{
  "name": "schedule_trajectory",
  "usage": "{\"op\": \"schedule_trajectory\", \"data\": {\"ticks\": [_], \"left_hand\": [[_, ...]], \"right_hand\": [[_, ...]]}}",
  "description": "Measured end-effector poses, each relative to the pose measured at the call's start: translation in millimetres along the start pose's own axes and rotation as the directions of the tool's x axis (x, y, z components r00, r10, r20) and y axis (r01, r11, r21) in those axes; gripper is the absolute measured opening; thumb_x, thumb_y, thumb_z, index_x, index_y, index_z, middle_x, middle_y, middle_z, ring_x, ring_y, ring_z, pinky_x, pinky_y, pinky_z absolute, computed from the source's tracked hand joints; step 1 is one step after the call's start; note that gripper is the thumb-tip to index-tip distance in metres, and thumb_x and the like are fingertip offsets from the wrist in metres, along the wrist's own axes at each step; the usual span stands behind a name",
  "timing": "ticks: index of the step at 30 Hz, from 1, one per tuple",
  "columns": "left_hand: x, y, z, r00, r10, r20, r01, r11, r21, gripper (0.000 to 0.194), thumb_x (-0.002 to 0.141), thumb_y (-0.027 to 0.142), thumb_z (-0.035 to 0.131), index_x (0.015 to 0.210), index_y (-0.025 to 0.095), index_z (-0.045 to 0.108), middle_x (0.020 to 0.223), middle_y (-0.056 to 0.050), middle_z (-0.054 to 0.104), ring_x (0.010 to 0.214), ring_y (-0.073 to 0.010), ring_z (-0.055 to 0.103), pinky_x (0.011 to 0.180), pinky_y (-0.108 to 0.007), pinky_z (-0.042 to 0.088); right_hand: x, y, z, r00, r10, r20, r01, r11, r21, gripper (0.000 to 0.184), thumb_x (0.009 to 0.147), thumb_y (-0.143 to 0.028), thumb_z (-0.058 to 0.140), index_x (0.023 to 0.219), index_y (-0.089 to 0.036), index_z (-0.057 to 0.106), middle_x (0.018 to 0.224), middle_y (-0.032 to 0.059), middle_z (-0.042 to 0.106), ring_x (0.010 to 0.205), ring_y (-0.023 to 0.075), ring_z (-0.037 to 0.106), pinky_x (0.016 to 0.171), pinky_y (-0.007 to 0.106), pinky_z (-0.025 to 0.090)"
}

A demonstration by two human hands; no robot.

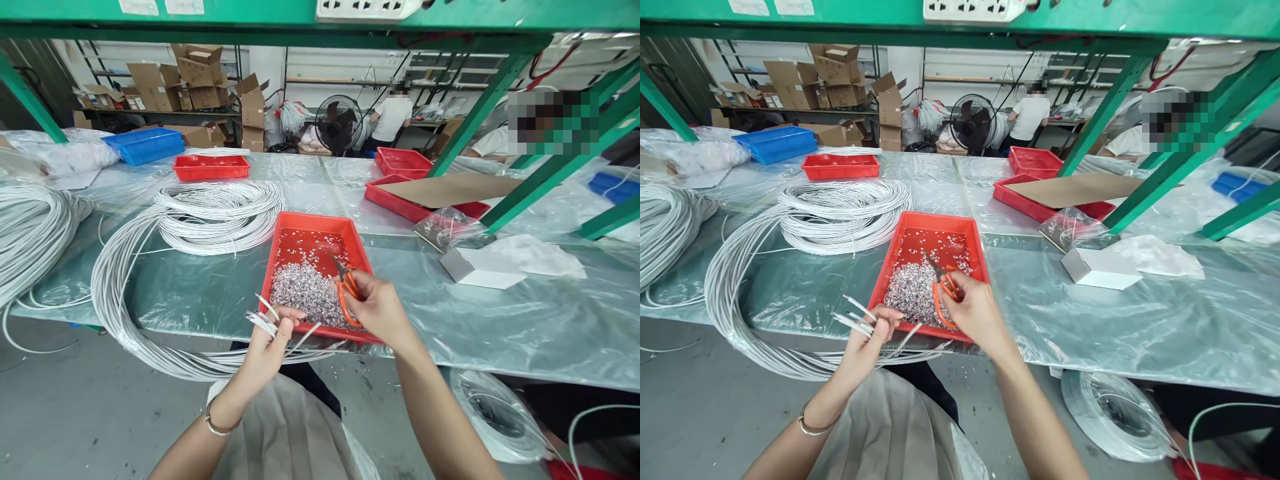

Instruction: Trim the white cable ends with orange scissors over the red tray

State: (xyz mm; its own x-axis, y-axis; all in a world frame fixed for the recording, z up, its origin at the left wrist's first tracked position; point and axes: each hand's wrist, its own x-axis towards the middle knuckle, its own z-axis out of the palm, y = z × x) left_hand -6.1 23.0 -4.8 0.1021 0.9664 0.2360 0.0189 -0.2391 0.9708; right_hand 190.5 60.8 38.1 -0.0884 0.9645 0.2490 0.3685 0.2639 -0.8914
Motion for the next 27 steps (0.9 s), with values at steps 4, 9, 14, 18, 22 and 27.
{"op": "schedule_trajectory", "data": {"ticks": [4, 9, 14, 18, 22, 27], "left_hand": [[-1, 1, -10.4, 1.000, 0.008, -0.029, -0.012, 0.992, -0.127, 0.036, 0.087, 0.046, 0.049, 0.078, 0.015, 0.063, 0.069, -0.002, 0.051, 0.064, -0.0118, 0.047, 0.061, -0.025, 0.036], [-4, 2, -11.6, 0.997, -0.010, 0.077, 0.027, 0.974, -0.224, 0.049, 0.091, 0.051, 0.034, 0.100, 0.013, 0.063, 0.048, 0.005, 0.041, 0.040, -0.0069, 0.032, 0.046, -0.022, 0.031], [-2, 19, -7.2, 0.991, -0.031, 0.127, 0.051, 0.987, -0.154, 0.040, 0.087, 0.044, 0.048, 0.101, 0.013, 0.069, 0.069, -0.004, 0.058, 0.058, -0.0110, 0.052, 0.057, -0.024, 0.044], [-2, 29, -6.5, 0.991, -0.095, 0.098, 0.114, 0.972, -0.207, 0.040, 0.081, 0.040, 0.059, 0.110, 0.015, 0.067, 0.074, -0.006, 0.063, 0.052, -0.0095, 0.051, 0.050, -0.024, 0.041], [-4, 30, -5.1, 0.988, -0.098, 0.116, 0.118, 0.977, -0.179, 0.041, 0.083, 0.042, 0.056, 0.112, 0.015, 0.065, 0.074, -0.005, 0.061, 0.045, -0.0069, 0.046, 0.048, -0.024, 0.041], [-7, 31, -5.1, 0.990, 0.032, 0.140, -0.052, 0.988, 0.144, 0.030, 0.087, 0.036, 0.051, 0.100, 0.019, 0.071, 0.088, -0.008, 0.058, 0.082, -0.0173, 0.057, 0.077, -0.030, 0.047]], "right_hand": [[12, 21, -13, 0.992, -0.029, 0.123, 0.016, 0.995, 0.101, 0.034, 0.075, -0.038, 0.063, 0.101, -0.019, 0.051, 0.083, 0.0045, 0.063, 0.071, 0.0183, 0.060, 0.062, 0.027, 0.048], [-8, 8, -18, 0.936, -0.076, 0.343, 0.082, 0.997, -0.002, 0.029, 0.083, -0.030, 0.055, 0.109, -0.019, 0.045, 0.084, 0.0043, 0.063, 0.073, 0.0177, 0.058, 0.064, 0.026, 0.048], [-31, -24, -26, 0.872, -0.045, 0.487, 0.124, 0.983, -0.132, 0.039, 0.080, -0.022, 0.054, 0.117, -0.021, 0.043, 0.078, 0.0013, 0.060, 0.061, 0.0146, 0.053, 0.052, 0.023, 0.043], [-38, -40, -33, 0.859, -0.042, 0.510, 0.195, 0.949, -0.249, 0.038, 0.072, -0.020, 0.060, 0.109, -0.022, 0.051, 0.073, 0.0008, 0.059, 0.056, 0.0152, 0.051, 0.046, 0.024, 0.040], [-43, -41, -36, 0.846, -0.056, 0.531, 0.235, 0.932, -0.276, 0.032, 0.076, -0.023, 0.059, 0.107, -0.023, 0.053, 0.065, -0.0001, 0.056, 0.052, 0.0152, 0.048, 0.044, 0.024, 0.040], [-48, -31, -38, 0.876, -0.056, 0.480, 0.181, 0.959, -0.218, 0.034, 0.084, -0.026, 0.054, 0.116, -0.022, 0.045, 0.070, -0.0001, 0.056, 0.055, 0.0135, 0.048, 0.046, 0.022, 0.040]]}}
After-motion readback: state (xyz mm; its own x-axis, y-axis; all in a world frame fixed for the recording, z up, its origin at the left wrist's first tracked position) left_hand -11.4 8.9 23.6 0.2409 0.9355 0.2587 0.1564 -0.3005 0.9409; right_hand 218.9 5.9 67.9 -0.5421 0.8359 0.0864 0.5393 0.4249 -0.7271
